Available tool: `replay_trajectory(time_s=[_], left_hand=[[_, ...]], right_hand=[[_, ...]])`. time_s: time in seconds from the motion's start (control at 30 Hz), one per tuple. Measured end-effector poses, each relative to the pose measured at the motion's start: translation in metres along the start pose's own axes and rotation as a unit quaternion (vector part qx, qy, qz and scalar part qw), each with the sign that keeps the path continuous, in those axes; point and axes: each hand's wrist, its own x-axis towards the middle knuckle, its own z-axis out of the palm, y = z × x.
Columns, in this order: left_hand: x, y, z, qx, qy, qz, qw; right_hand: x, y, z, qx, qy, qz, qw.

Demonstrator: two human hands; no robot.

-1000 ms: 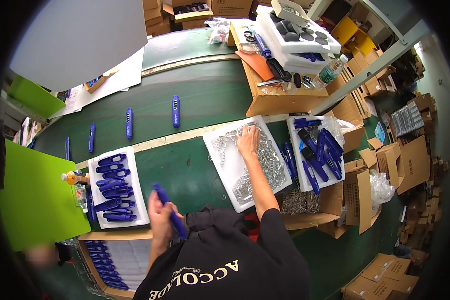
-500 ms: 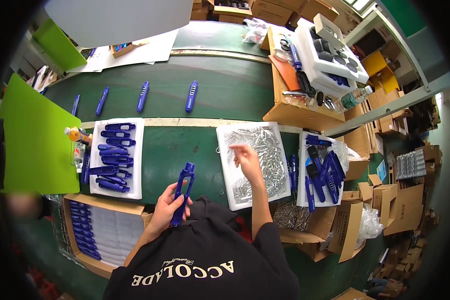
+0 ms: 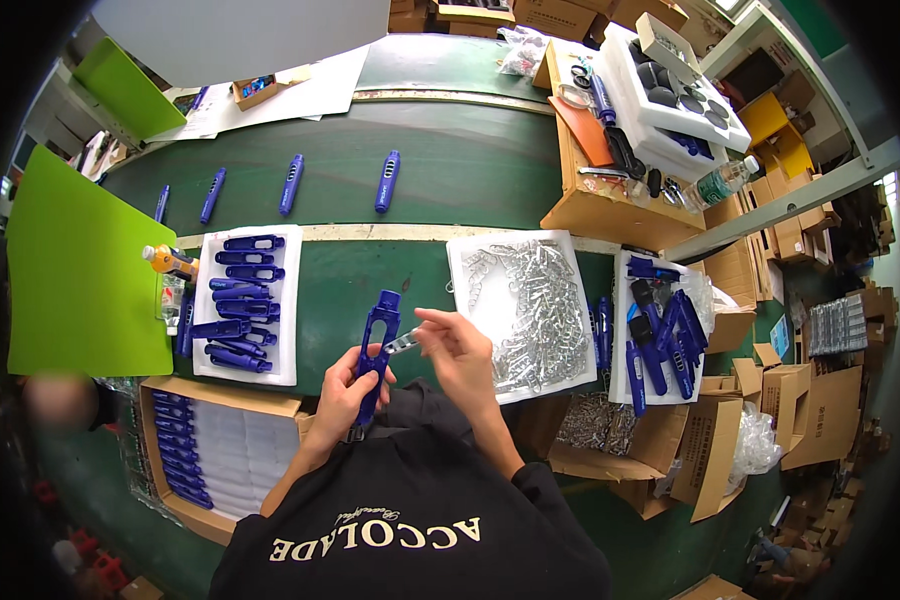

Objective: The person assembles internal components into blue handheld electronic housings by hand, taking components from cardboard boxes and inserting them into the housings.

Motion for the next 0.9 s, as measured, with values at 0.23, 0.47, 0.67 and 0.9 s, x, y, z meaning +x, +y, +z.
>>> replay_trajectory(time_s=[0.23, 0.47, 0.67, 0.9], left_hand=[[-0.002, -0.003, 0.002, 0.050, -0.007, 0.018, 0.999], [-0.004, -0.004, 0.011, 0.084, 0.042, 0.020, 0.995], [-0.002, 0.003, 0.022, 0.138, 0.108, 0.036, 0.984], [0.003, -0.009, 0.030, 0.143, 0.090, 0.087, 0.982]], right_hand=[[0.011, -0.008, 0.011, -0.147, -0.095, -0.128, 0.976], [0.014, -0.007, 0.017, -0.202, -0.078, -0.150, 0.965], [-0.011, -0.001, 0.041, -0.156, 0.078, -0.136, 0.975], [-0.026, 0.007, 0.050, 0.081, 0.016, 0.050, 0.995]])
